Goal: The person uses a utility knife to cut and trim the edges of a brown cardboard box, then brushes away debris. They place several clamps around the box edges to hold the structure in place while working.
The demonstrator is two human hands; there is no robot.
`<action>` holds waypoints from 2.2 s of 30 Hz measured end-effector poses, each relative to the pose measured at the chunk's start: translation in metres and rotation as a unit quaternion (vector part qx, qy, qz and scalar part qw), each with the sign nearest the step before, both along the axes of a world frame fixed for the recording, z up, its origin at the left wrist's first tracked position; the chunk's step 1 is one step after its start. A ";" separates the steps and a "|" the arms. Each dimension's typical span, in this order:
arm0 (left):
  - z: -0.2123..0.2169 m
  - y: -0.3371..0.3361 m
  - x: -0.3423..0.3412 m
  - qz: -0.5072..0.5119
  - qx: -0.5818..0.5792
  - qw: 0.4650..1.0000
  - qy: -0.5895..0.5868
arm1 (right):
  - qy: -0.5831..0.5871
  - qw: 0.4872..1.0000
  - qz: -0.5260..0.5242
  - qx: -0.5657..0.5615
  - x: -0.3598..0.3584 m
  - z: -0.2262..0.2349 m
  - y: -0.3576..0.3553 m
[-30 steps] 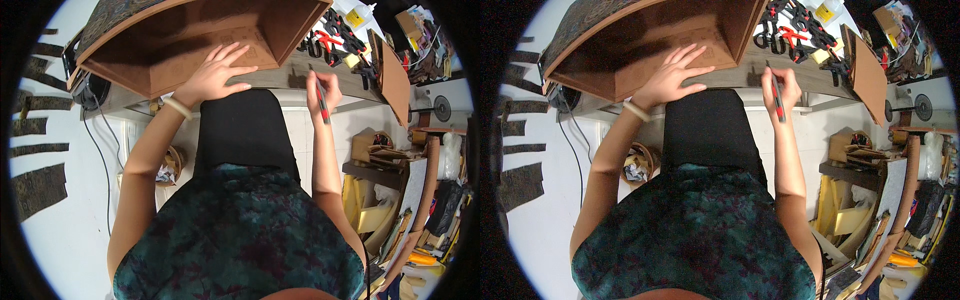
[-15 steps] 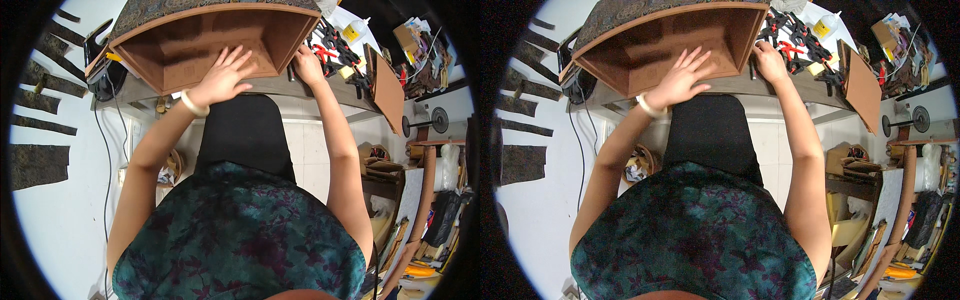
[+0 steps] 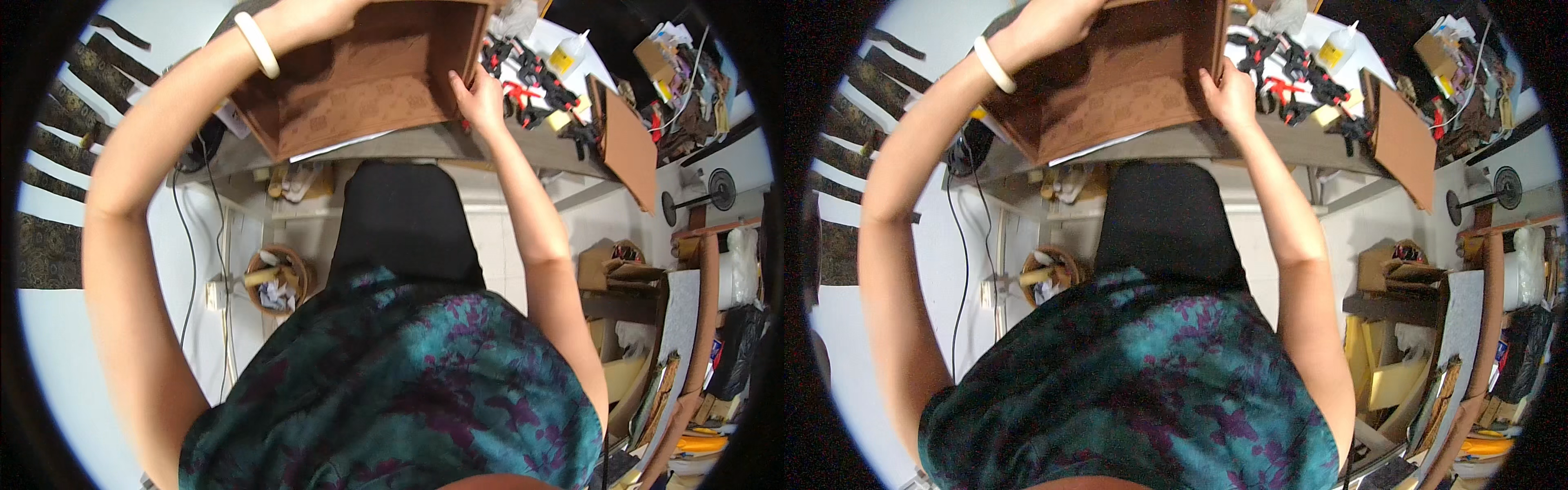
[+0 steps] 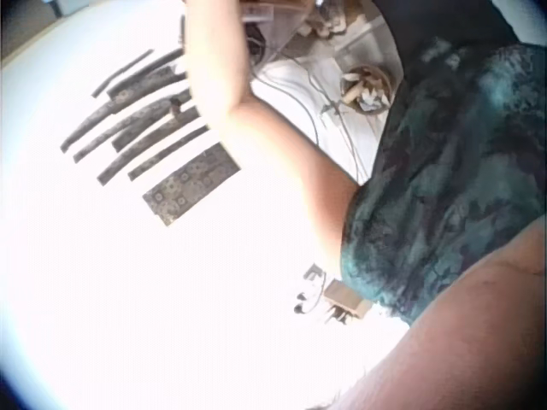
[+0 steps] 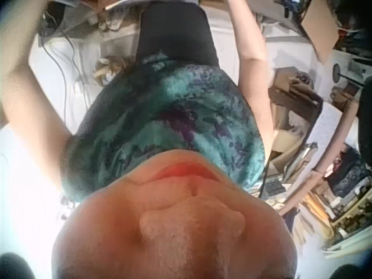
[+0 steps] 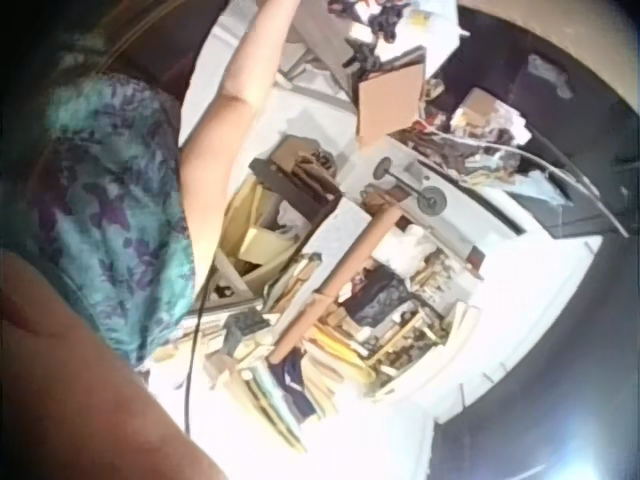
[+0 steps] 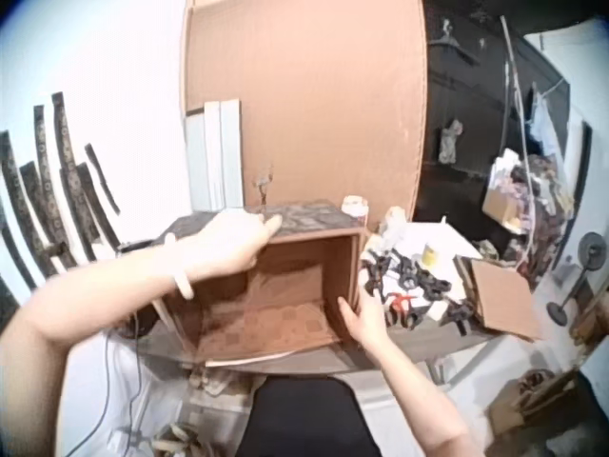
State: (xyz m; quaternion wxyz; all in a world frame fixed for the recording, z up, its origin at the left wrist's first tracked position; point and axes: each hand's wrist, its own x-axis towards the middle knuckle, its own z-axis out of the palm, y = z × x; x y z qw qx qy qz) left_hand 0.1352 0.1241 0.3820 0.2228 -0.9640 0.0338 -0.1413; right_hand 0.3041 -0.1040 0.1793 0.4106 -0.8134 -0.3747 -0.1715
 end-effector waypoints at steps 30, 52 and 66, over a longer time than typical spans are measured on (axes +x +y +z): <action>-0.050 -0.036 -0.178 0.285 -0.846 0.434 -0.120 | 0.280 0.817 0.418 -0.281 0.024 0.203 0.142; -0.115 -0.006 -0.181 -0.012 -0.326 0.911 -0.252 | -0.046 0.865 0.424 -0.265 0.039 0.150 0.265; -0.123 -0.010 -0.176 0.021 -0.359 0.887 -0.291 | -0.192 0.878 0.368 -0.239 0.015 0.136 0.288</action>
